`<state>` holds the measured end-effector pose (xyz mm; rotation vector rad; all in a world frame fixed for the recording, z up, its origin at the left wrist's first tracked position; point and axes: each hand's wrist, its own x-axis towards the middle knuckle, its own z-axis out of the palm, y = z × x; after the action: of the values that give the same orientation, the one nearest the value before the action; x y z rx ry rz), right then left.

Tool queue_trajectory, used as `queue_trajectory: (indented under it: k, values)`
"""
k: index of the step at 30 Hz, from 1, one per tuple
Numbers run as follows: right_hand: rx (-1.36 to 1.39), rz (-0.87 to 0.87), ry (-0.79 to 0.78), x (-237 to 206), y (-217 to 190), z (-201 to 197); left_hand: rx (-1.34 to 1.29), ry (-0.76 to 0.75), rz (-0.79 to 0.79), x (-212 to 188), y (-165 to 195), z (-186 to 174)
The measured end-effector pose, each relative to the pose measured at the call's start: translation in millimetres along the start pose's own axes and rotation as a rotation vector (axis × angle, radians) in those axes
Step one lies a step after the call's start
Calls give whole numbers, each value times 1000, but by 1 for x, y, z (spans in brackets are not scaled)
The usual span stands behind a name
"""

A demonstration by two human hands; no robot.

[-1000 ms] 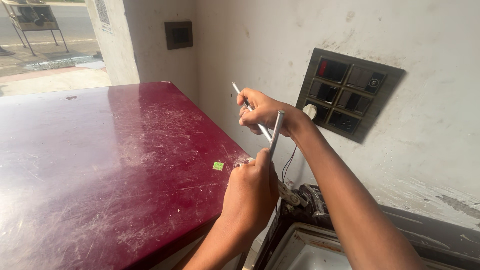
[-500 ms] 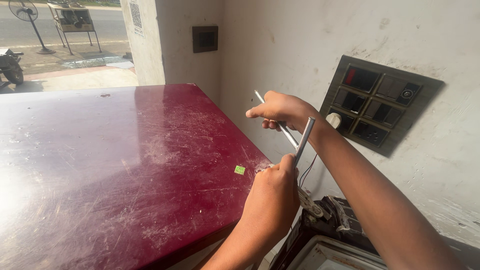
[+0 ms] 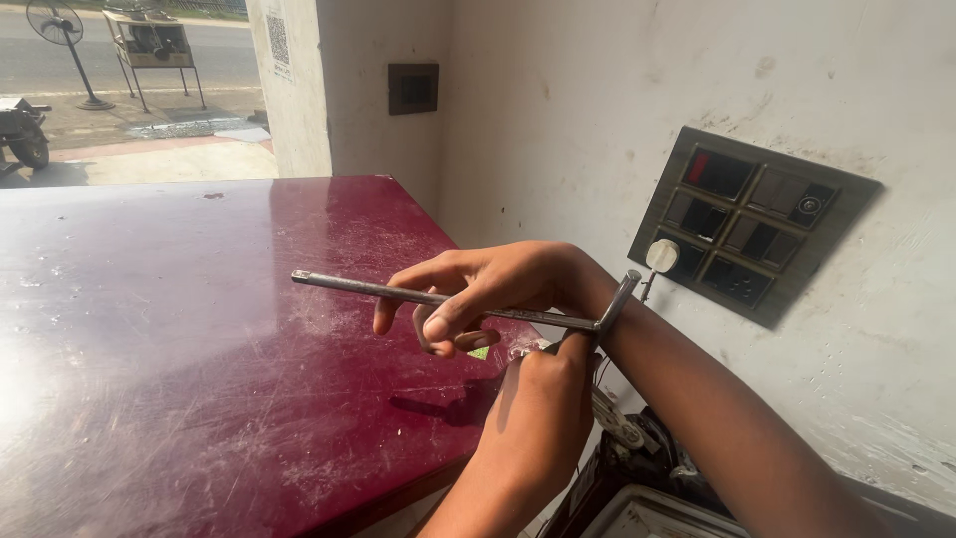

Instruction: The person uses a T-handle hex wrench to tighten a bolt on the hinge of a maroon freezer door. They repeatedly insert and turn the wrench to secure the hinge, then remove the tool and place it on the freezer top.

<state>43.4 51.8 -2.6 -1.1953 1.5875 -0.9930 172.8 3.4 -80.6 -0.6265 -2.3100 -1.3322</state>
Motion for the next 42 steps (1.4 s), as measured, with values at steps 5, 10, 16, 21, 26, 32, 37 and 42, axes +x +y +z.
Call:
queue_trajectory:
  k: [5,10,16,21,26,32,37,42]
  values:
    - [-43,-83,391,-30,-12,-24,-1,95,40,5,2,2]
    - [-234,-357,923,-108,-53,-17,17,138,-26,8,-1,3]
    - [-1236,6,813,-67,-68,48,1,108,76,6,-23,18]
    - [-1209,337,540,-15,-41,78,525,250,388,13,-48,32]
    - [-817,-50,596,-15,-31,56,269,-104,-141,13,-42,28]
    - [-782,-87,524,-3,-16,43,455,-162,116,20,-29,24]
    - [-560,-92,333,-11,-21,47,207,25,220,11,-53,36]
    - [-315,94,-28,-26,-33,62,-989,152,-143,23,-73,73]
